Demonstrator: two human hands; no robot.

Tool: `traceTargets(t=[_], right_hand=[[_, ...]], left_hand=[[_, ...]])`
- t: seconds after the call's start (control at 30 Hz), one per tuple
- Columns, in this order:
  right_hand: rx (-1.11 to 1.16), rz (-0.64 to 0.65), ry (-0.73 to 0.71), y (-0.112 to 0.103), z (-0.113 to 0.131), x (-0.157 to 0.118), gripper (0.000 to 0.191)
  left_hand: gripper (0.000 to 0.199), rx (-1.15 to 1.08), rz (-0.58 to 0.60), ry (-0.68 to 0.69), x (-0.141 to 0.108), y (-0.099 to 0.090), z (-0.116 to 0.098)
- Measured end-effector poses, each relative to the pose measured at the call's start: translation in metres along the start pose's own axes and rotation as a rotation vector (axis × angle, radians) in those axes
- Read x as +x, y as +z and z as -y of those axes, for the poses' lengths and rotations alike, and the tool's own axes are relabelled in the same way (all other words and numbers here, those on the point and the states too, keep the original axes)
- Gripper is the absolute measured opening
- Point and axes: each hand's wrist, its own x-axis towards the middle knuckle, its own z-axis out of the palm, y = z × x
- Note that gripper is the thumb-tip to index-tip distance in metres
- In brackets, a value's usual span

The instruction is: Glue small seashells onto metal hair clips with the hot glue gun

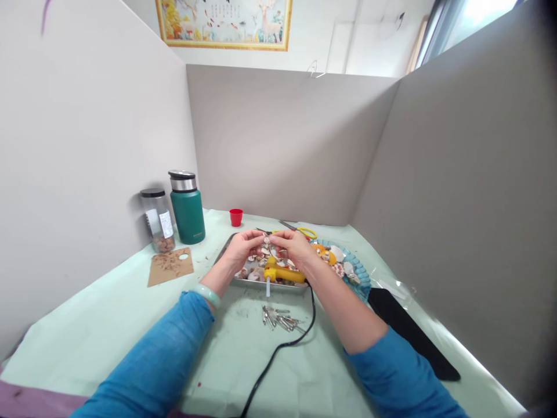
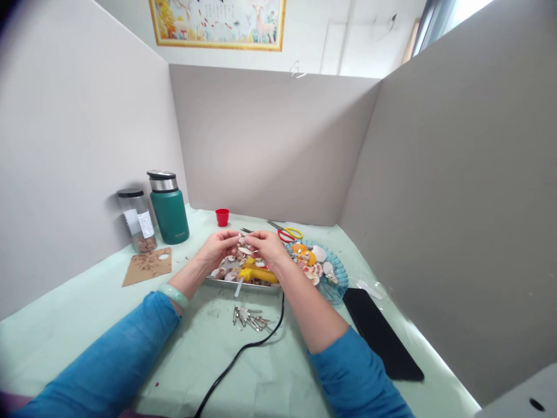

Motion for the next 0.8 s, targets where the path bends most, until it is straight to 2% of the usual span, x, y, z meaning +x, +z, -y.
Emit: traceTargets(t=[0.23, 0.8], right_hand=[[-0.091, -0.037, -0.052, 0.0018, 0.0024, -0.0035, 0.028], [-0.123, -0.007, -0.045, -0.0022, 0.0045, -0.0028, 0.03]], left_hand=[[0.032, 0.118, -0.014, 0.039, 0.0005, 0.0012, 0.0], [0.029, 0.093, -0.007, 0.046, -0.0023, 0.0041, -0.0041]])
